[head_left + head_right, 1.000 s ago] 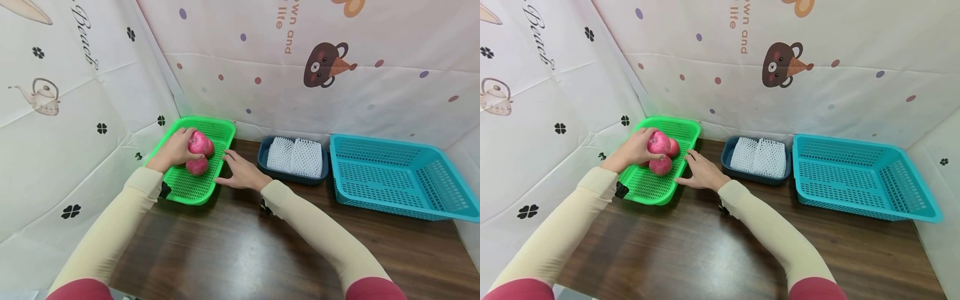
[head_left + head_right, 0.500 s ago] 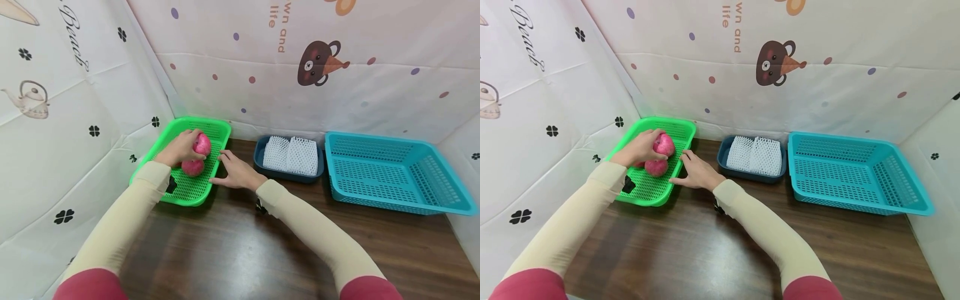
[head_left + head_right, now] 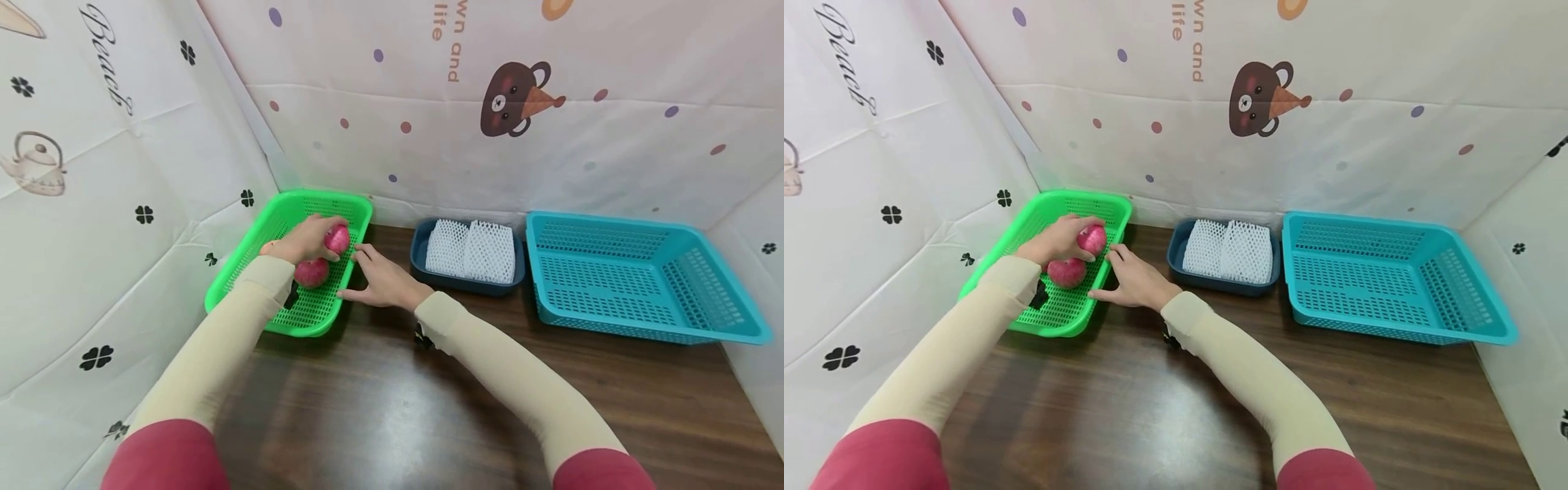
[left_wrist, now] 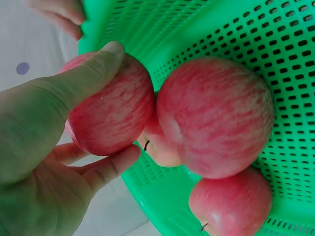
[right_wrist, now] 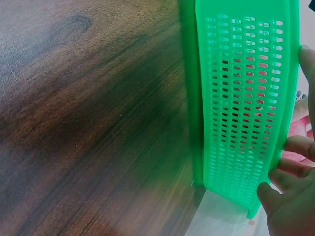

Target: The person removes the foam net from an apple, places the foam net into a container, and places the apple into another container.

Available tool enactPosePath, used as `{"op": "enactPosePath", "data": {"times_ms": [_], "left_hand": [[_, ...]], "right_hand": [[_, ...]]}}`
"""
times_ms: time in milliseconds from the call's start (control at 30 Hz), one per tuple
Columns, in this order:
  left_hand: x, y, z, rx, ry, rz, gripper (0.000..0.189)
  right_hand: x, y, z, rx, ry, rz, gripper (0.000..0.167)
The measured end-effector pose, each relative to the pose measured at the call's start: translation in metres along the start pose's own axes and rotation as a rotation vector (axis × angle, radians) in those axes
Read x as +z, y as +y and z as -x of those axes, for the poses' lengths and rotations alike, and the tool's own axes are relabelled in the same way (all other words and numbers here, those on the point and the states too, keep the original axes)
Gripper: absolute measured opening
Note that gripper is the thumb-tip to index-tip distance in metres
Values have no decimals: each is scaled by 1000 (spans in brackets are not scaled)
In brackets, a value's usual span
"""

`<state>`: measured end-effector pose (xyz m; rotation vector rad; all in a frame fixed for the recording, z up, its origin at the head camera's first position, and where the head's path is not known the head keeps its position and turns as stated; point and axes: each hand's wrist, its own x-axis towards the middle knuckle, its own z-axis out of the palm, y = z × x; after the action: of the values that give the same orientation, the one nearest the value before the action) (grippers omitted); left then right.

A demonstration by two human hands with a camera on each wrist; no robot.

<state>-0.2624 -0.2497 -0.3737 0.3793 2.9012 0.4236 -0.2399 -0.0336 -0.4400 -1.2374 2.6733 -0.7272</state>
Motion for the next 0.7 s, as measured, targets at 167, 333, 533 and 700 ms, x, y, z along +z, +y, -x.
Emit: {"op": "enactPosePath", "data": {"times_ms": [167,333,533,700], "left_hand": [[7,4,-9,4,-31,-28,84],[12,3,-10,-15,-39,-46,85],[20,-1,-8,0,-67,-74,83],[24,-4,-9,43,-73,-89,81]], "right_hand": [[0,1,0,-6,-1,17,93],[0,1,-1,-8,-4,26,92],[1,2,-1,-18,-9,23,92],[0,2,-1,-15,-9,21,92]]}}
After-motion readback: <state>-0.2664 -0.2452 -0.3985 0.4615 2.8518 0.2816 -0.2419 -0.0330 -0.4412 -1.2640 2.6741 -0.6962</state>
